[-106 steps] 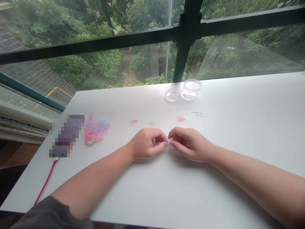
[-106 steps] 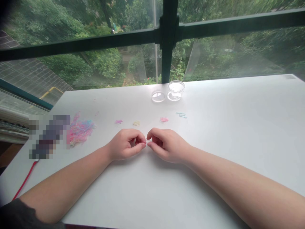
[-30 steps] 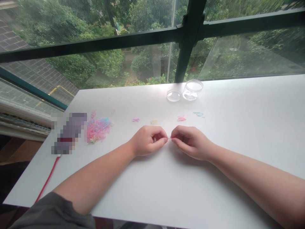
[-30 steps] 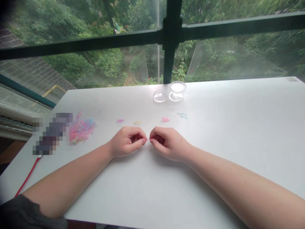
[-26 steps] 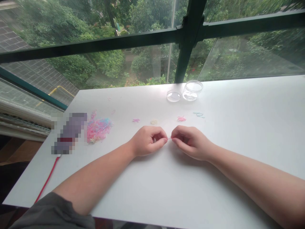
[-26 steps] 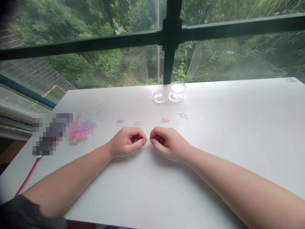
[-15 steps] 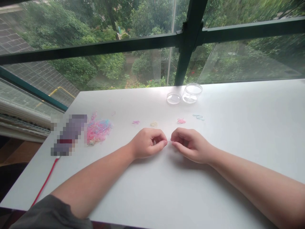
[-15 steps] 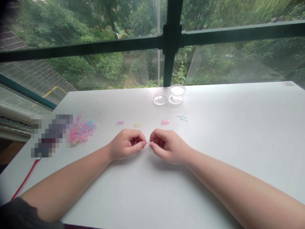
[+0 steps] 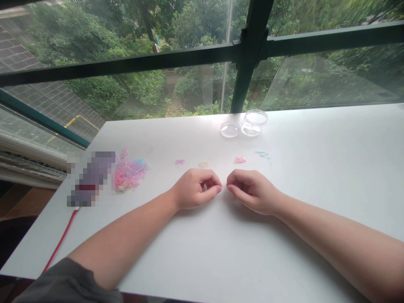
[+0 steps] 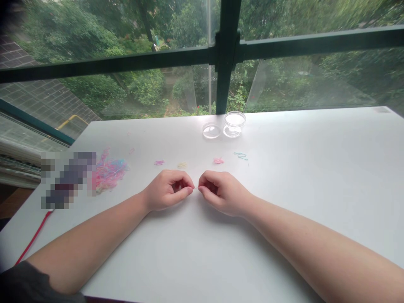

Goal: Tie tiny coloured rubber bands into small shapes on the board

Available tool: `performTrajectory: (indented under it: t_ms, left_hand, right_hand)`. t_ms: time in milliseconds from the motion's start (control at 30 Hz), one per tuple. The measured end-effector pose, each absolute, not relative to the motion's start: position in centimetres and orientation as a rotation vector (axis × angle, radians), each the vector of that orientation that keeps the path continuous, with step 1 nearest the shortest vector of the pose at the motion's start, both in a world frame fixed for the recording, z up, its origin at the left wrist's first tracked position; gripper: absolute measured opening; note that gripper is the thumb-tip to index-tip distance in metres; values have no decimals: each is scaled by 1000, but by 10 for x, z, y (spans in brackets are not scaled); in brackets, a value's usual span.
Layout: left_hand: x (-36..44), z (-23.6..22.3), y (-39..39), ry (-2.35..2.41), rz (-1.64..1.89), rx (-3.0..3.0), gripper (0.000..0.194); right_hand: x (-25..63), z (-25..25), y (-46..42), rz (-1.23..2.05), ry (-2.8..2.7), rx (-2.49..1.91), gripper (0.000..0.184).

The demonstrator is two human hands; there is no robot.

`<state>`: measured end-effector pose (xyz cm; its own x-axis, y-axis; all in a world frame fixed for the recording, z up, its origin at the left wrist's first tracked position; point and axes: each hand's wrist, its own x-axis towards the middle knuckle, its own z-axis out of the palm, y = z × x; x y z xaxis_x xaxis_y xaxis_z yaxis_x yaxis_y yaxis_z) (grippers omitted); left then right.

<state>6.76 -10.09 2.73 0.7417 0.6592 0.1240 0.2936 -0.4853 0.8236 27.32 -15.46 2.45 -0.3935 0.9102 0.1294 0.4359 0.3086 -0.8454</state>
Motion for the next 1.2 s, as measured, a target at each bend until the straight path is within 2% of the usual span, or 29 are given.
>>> performTrajectory:
  t_ms: [867, 1067, 1200]
  left_hand:
    - [67, 27, -99, 738, 553, 2051, 4]
    - [68, 27, -100, 738, 555, 2065, 5]
    - [69, 28, -101, 742, 548, 2072, 4]
  right_hand:
    - [272, 24, -153, 1010, -1944, -1183, 11]
    - [272, 27, -154, 1067, -1973, -1179, 3]
    - [271, 29, -153, 1083, -2019, -1157, 11]
